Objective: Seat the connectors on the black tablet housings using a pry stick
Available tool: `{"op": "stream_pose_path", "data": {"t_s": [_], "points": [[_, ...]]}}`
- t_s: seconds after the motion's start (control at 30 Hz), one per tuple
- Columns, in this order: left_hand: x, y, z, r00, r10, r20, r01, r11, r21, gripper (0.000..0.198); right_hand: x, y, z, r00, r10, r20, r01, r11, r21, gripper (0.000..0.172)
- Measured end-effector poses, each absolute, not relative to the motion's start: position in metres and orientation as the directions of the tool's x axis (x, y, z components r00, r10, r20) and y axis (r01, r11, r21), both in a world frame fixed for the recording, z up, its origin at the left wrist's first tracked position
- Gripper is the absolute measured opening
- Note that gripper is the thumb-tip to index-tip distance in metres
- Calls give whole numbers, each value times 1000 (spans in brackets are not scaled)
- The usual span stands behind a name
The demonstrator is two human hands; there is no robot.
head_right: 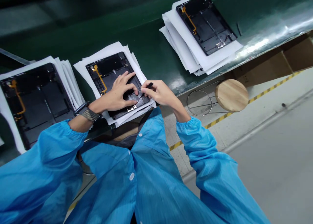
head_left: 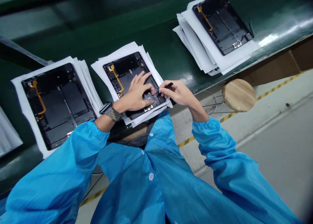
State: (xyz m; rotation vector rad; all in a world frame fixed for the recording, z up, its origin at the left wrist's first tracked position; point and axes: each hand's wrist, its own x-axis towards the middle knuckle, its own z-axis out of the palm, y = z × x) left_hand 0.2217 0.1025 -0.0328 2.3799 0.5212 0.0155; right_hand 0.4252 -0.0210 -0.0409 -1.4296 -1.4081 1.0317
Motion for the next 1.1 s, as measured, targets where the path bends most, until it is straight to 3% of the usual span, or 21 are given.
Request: {"op": "stream_pose_path", "data": {"t_s": [1.1], "points": [[222, 103, -30, 916, 369, -158, 380, -671, 636, 28, 426, -20, -49, 34, 998, 51, 289, 39, -957, 20]]}}
